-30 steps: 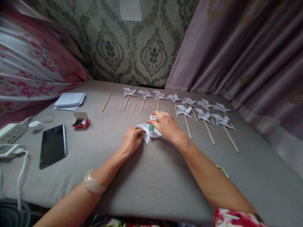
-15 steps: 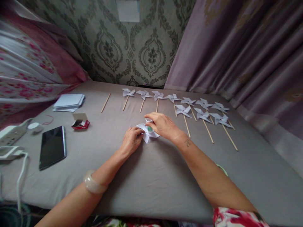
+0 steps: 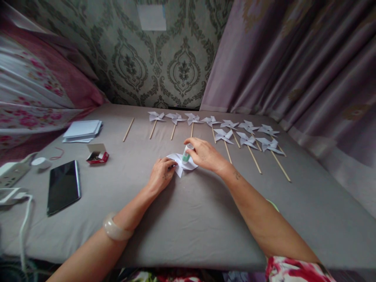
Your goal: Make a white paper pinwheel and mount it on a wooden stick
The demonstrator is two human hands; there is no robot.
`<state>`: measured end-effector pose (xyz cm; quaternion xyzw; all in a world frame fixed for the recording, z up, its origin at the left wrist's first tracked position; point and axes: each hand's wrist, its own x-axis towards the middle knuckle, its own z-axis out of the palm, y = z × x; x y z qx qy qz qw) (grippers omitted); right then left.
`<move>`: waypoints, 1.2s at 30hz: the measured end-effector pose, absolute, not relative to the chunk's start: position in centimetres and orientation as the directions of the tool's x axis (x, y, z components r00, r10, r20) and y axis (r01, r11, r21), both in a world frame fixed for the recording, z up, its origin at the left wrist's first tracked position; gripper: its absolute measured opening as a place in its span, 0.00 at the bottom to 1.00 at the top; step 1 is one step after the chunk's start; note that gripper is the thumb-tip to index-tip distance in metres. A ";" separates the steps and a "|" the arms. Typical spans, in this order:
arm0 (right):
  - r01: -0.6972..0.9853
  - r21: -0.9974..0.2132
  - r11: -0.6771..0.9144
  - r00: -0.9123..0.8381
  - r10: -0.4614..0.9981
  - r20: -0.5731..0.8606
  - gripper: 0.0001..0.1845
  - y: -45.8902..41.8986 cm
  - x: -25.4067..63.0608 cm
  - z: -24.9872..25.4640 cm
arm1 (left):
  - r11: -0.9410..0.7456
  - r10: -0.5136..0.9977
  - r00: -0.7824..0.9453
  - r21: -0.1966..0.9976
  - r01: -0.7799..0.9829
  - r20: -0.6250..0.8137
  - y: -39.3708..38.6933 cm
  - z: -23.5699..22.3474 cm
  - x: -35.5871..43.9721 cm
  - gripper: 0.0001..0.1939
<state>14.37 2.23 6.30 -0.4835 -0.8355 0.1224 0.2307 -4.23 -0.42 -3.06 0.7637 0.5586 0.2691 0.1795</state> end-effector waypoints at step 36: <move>-0.364 -0.913 -0.183 -0.022 0.982 -0.188 0.16 -1.6 10.9 2.6 | -0.325 0.821 -0.357 0.879 0.347 0.445 1.3 2.1 -10.6 0.19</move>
